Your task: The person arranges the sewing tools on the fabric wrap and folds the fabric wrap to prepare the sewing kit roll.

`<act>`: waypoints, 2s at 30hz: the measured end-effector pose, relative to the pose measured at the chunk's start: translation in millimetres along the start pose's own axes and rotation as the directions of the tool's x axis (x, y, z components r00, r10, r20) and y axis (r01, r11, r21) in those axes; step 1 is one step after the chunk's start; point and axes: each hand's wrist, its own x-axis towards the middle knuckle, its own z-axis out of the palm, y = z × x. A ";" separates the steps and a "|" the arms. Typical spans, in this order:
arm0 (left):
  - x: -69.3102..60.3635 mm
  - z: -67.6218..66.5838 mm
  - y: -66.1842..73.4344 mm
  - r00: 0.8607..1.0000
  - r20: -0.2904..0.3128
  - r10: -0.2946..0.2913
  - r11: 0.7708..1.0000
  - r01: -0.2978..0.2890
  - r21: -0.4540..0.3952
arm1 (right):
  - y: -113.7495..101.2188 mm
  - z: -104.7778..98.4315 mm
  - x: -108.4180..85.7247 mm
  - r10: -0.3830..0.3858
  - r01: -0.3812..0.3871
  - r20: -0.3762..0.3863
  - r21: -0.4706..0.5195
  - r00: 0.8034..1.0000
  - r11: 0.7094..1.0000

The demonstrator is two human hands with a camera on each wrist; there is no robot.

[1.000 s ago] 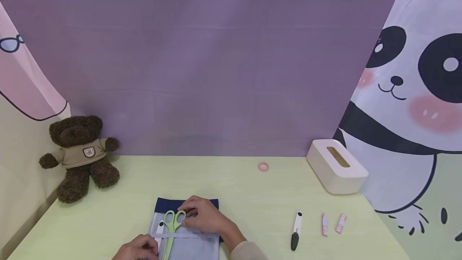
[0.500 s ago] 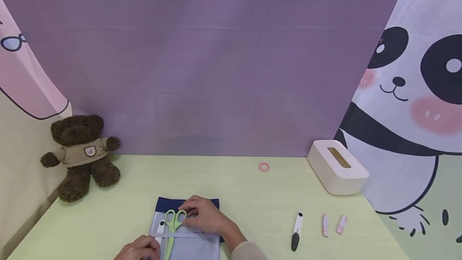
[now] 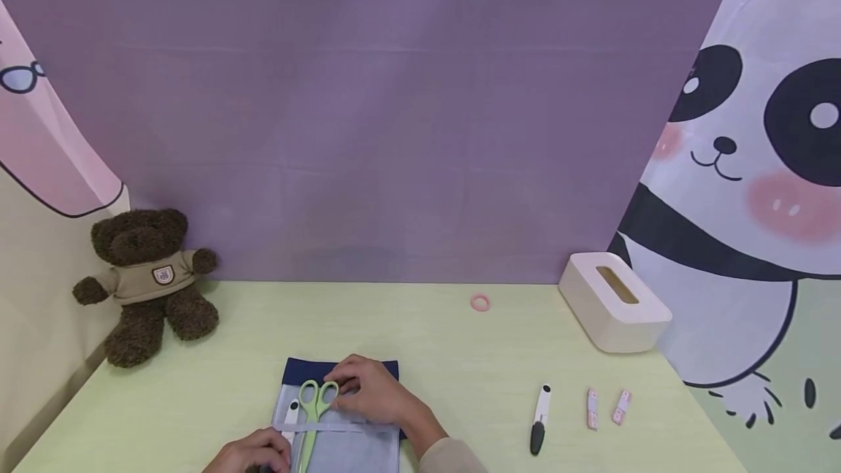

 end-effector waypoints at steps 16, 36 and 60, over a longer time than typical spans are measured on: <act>1.2 -1.4 2.8 0.993 0.034 -0.112 0.991 0.114 -0.073 | -0.9 -1.0 -0.6 -0.045 0.047 0.032 -0.055 0.998 0.997; 2.2 -19.5 9.0 0.859 -0.209 -0.466 0.884 0.446 -0.141 | -0.3 -1.4 0.1 -0.046 0.050 0.042 -0.099 0.998 0.994; 11.4 -34.2 -13.4 0.888 -0.106 -0.447 0.889 0.454 0.054 | -2.4 -2.3 1.7 -0.043 0.049 0.066 -0.085 0.997 0.995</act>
